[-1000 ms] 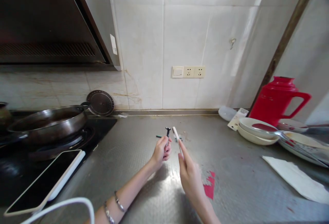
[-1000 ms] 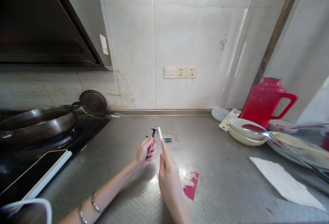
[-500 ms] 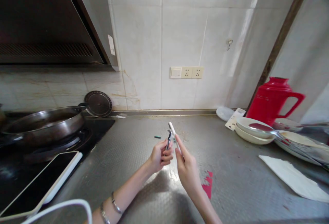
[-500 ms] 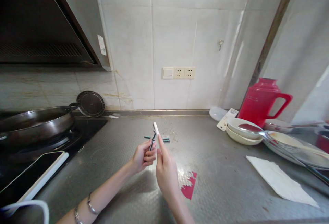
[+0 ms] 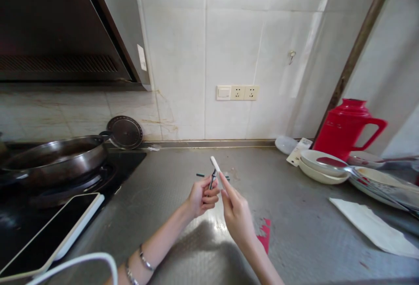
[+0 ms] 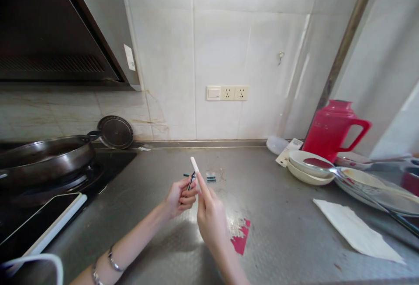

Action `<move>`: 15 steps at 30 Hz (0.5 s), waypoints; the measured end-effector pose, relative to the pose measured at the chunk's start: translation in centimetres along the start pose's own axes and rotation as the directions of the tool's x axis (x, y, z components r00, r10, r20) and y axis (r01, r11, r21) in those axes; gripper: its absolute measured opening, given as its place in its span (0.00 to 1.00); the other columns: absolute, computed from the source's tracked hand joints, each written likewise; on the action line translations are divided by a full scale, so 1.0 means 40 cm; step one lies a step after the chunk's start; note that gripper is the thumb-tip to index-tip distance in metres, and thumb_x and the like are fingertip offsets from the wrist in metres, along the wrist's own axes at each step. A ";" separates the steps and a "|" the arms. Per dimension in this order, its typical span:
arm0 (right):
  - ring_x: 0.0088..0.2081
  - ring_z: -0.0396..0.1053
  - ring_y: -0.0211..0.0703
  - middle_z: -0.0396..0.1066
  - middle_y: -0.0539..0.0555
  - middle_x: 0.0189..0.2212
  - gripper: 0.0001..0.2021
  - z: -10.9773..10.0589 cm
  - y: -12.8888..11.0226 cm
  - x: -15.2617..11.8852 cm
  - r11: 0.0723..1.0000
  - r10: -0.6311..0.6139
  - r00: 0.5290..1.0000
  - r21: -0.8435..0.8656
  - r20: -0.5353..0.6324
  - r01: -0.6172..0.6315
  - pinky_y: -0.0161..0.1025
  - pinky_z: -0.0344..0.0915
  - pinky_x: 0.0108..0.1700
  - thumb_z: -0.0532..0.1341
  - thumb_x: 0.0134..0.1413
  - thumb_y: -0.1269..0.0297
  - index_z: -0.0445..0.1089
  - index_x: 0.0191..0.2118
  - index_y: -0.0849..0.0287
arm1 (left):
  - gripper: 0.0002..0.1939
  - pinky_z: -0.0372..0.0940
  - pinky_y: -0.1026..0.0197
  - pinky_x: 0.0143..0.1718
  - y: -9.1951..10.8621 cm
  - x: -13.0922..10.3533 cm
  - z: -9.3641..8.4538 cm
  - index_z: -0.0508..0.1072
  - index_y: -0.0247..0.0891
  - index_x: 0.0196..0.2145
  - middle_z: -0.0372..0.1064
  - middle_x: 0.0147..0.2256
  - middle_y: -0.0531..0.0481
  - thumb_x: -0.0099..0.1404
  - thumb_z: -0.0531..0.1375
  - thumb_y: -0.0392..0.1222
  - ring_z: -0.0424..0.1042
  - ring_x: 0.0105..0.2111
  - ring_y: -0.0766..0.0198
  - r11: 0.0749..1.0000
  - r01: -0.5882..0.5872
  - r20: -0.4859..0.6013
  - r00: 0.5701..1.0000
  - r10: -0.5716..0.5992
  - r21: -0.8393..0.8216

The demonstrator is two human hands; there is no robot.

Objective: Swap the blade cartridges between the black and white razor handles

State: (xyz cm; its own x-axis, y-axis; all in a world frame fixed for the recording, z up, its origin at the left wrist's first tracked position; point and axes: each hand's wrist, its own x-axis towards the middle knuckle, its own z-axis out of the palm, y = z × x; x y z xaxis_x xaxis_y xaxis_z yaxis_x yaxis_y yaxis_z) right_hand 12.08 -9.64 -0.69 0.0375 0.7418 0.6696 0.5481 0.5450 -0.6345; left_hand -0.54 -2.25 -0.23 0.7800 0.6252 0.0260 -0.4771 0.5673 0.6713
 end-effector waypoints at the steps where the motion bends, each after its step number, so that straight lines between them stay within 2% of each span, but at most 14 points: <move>1: 0.38 0.70 0.39 0.71 0.60 0.44 0.23 0.000 0.003 -0.006 1.000 0.005 1.000 -0.011 0.005 -0.005 0.31 0.65 0.37 0.46 0.60 0.68 0.54 0.61 0.57 | 0.13 0.33 0.73 0.07 0.001 -0.001 0.001 0.59 0.37 0.25 0.38 0.15 0.63 0.62 0.53 0.48 0.31 0.11 0.76 1.000 0.010 -0.006 1.000 -0.010 0.005; 6: 0.33 0.70 0.39 0.72 0.59 0.39 0.22 -0.015 0.007 -0.040 0.997 0.063 0.998 -0.054 0.023 -0.061 0.31 0.65 0.34 0.46 0.61 0.66 0.55 0.61 0.58 | 0.12 0.32 0.73 0.08 0.009 -0.005 0.007 0.58 0.38 0.25 0.38 0.15 0.62 0.62 0.52 0.47 0.31 0.11 0.76 1.000 0.024 -0.016 1.000 -0.024 0.014; 12: 0.34 0.70 0.40 0.72 0.60 0.37 0.22 -0.031 -0.012 -0.010 0.998 0.050 0.999 -0.035 0.001 -0.050 0.32 0.65 0.35 0.46 0.61 0.65 0.56 0.60 0.58 | 0.14 0.33 0.73 0.07 0.006 -0.009 0.021 0.58 0.38 0.25 0.38 0.15 0.62 0.62 0.53 0.49 0.31 0.12 0.76 0.997 0.053 0.020 0.998 -0.054 0.051; 15: 0.31 0.69 0.40 0.72 0.59 0.36 0.22 -0.032 -0.007 -0.022 0.998 0.069 0.998 -0.016 0.008 -0.069 0.31 0.64 0.33 0.46 0.61 0.63 0.58 0.60 0.58 | 0.13 0.33 0.73 0.07 0.010 -0.008 0.015 0.58 0.38 0.26 0.37 0.15 0.62 0.62 0.53 0.49 0.30 0.11 0.76 0.998 0.024 0.014 1.000 -0.025 0.051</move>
State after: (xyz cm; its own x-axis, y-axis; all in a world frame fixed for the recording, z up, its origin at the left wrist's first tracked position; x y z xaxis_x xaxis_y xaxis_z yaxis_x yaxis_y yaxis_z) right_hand 12.96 -10.94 -0.59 0.0682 0.7808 0.6211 0.5578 0.4863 -0.6726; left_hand -0.73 -2.53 0.47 0.7974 0.6031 0.0197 -0.4367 0.5542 0.7086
